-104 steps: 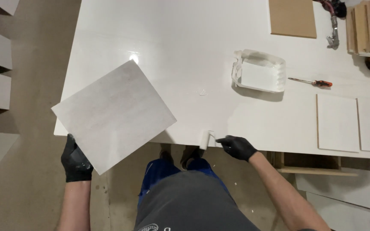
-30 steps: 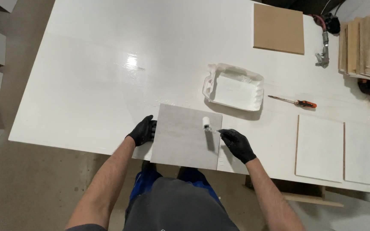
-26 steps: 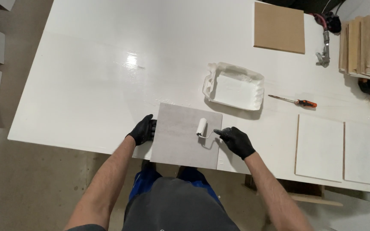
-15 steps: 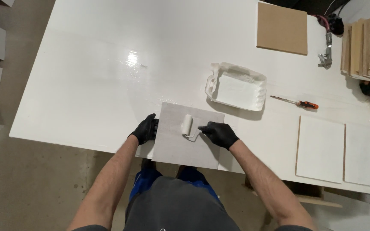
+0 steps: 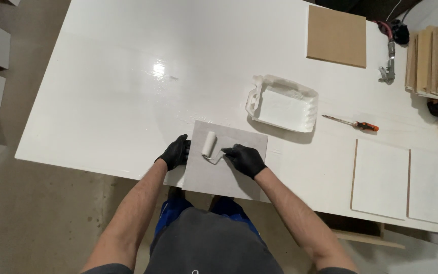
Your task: Applying white paint or primer to a small wooden board using a hand roller on a workbench.
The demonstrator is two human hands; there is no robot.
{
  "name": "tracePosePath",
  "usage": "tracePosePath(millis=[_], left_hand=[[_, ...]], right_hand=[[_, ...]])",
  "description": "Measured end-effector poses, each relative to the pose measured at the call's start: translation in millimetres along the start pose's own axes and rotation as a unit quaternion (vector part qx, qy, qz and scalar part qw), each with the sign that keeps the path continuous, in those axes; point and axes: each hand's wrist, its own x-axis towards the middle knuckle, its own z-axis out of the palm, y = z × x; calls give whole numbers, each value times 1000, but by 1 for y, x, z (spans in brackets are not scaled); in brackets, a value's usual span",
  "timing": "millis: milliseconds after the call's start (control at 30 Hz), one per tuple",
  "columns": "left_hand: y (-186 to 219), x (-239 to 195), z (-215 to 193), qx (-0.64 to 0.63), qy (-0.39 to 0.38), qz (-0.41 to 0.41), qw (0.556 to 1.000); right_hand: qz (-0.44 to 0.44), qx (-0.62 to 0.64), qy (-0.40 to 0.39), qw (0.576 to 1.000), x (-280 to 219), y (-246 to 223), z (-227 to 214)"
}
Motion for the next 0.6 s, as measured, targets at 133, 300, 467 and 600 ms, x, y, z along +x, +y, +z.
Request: tracePosePath(millis=[133, 300, 467, 600], left_hand=[[3, -11, 8, 33, -5, -1, 999], [4, -15, 13, 31, 0, 6, 1000], [3, -13, 11, 57, -4, 5, 998], [8, -20, 16, 59, -3, 10, 998]], right_hand=[[71, -25, -39, 996, -57, 31, -43], [188, 27, -103, 976, -70, 27, -55], [127, 76, -82, 985, 38, -26, -28], [94, 48, -85, 991, 58, -22, -51]])
